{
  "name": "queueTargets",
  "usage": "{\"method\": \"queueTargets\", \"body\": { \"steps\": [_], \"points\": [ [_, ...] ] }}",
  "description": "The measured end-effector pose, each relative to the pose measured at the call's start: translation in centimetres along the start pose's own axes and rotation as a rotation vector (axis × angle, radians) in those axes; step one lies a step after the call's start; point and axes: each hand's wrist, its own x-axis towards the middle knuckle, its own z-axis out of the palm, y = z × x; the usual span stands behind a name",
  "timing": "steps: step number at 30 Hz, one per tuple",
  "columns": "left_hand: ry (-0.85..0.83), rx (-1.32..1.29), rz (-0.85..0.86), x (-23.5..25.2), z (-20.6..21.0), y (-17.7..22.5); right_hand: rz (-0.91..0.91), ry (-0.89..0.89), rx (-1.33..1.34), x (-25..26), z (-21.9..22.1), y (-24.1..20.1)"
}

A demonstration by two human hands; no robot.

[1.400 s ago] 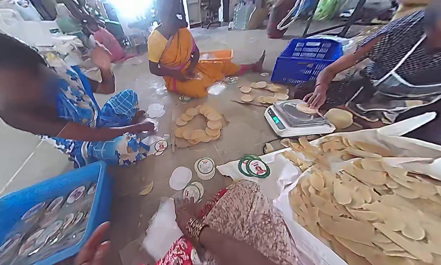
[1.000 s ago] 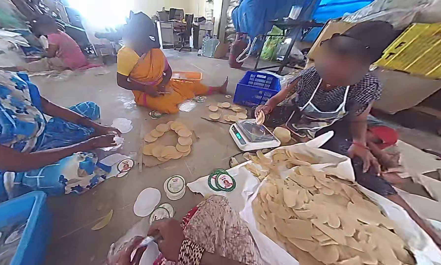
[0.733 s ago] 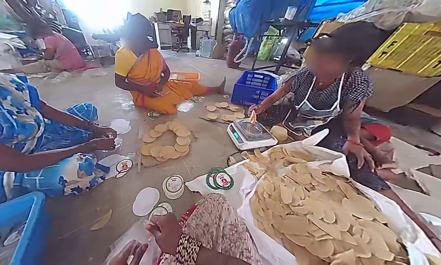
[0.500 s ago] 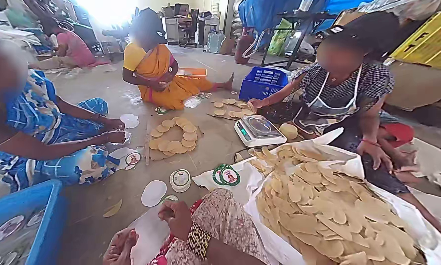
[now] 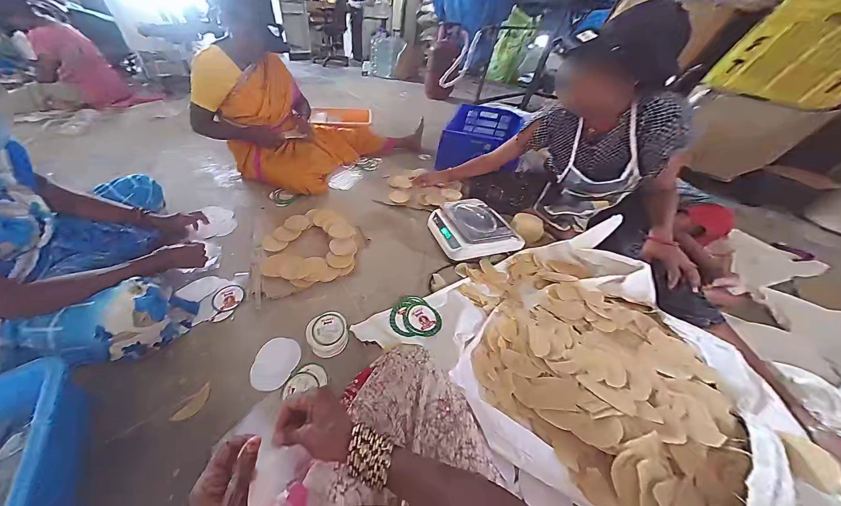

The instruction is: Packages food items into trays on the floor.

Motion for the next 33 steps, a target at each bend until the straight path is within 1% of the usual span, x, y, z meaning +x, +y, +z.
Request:
{"method": "queueTargets", "body": {
  "steps": [2, 4, 5, 7, 9, 11, 13, 15, 17, 19, 21, 24, 27, 29, 31, 33],
  "points": [
    [0.001, -0.163, -0.053, -0.2, 0.0, 0.4, -0.022, 0.124, 0.100, -0.1, -0.2, -0.3],
    [0.045, -0.289, -0.162, -0.9, 0.5, 0.4, -0.044, 0.202, 0.266, 0.0, 0.0, 0.0],
    [0.100, -0.346, -0.228, -1.4, 1.1, 0.5, -0.042, 0.199, 0.331, 0.1, 0.3, 0.2],
    [0.110, -0.437, -0.280, -1.4, 1.7, 0.2, -0.025, 0.134, 0.356, 0.3, 0.4, 0.7],
    [0.181, -0.440, -0.297, -0.8, 1.9, -0.3, -0.002, 0.127, 0.212, 1.2, -0.9, 1.2],
    [0.292, -0.400, -0.314, -0.4, 1.6, -0.2, 0.063, 0.215, -0.059, 3.3, -3.8, 2.8],
    [0.389, -0.372, -0.321, 0.0, 1.3, 0.0, 0.215, 0.233, -0.349, 6.3, -7.3, 5.6],
    [0.449, -0.383, -0.313, 0.5, 1.3, -0.2, 0.394, 0.162, -0.582, 9.2, -10.0, 8.2],
    [0.481, -0.381, -0.332, 0.7, 1.5, -0.6, 0.559, 0.087, -0.791, 11.4, -11.0, 10.1],
    [0.492, -0.379, -0.387, 0.8, 1.7, -0.9, 0.621, 0.069, -0.913, 12.6, -11.1, 11.9],
    [0.505, -0.385, -0.418, 0.9, 1.8, -1.5, 0.630, 0.081, -0.944, 13.2, -10.8, 12.6],
    [0.498, -0.377, -0.446, 1.0, 1.9, -2.0, 0.637, 0.117, -0.881, 13.3, -10.8, 12.9],
    [0.489, -0.397, -0.448, 1.3, 2.3, -2.0, 0.621, 0.145, -0.842, 13.4, -11.2, 13.1],
    [0.489, -0.417, -0.443, 1.2, 2.4, -2.0, 0.597, 0.156, -0.866, 13.2, -11.1, 13.3],
    [0.511, -0.424, -0.441, 1.1, 2.4, -2.0, 0.520, 0.133, -0.887, 12.5, -10.0, 12.6],
    [0.550, -0.424, -0.454, 1.3, 2.2, -1.9, 0.339, 0.017, -0.877, 11.2, -8.3, 11.0]
  ]
}}
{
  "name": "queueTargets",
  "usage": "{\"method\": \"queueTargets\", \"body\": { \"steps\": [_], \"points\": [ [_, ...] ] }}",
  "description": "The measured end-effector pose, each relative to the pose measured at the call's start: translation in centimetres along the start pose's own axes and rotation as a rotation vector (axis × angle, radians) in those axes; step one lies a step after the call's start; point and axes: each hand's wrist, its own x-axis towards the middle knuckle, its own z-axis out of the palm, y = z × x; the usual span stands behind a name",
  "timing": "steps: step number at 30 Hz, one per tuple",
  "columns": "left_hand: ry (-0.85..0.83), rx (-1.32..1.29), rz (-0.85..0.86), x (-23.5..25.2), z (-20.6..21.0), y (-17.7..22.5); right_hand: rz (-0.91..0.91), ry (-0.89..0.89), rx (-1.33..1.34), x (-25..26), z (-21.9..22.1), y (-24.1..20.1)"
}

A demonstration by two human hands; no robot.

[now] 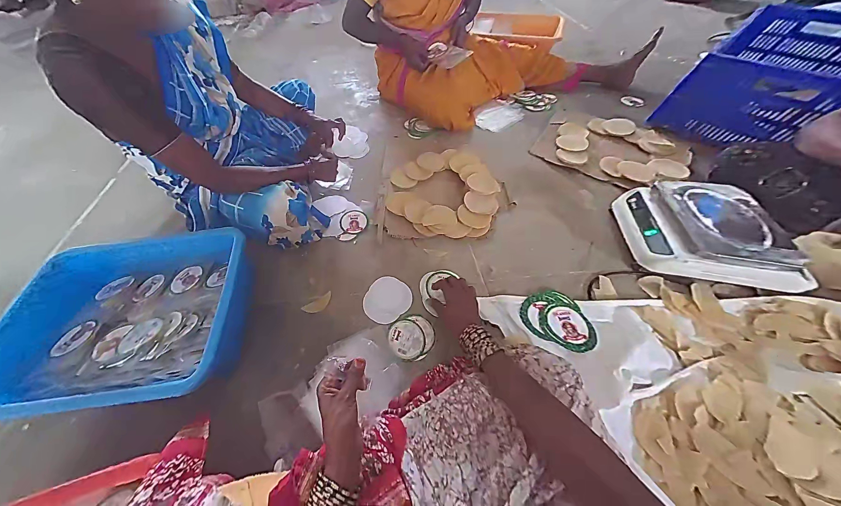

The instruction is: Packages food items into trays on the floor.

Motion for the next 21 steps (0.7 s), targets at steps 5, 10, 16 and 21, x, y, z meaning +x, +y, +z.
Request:
{"method": "queueTargets", "body": {
  "steps": [5, 10, 16, 21],
  "points": [
    [-0.017, -0.027, -0.020, 0.1, 0.0, 0.2, -0.189, -0.313, -0.194, -4.4, 3.1, -4.5],
    [-0.043, -0.014, -0.020, 0.2, -0.1, 0.1, 0.100, -0.308, -0.071, -2.6, 4.2, -5.8],
    [-0.060, 0.010, -0.008, 0.2, -0.2, 0.2, 0.039, -0.212, -0.081, -3.7, 5.3, -5.6],
    [-0.005, 0.077, -0.009, -0.2, -0.7, 0.5, 0.081, -0.183, -0.165, -4.6, 5.9, -5.8]
  ]
}}
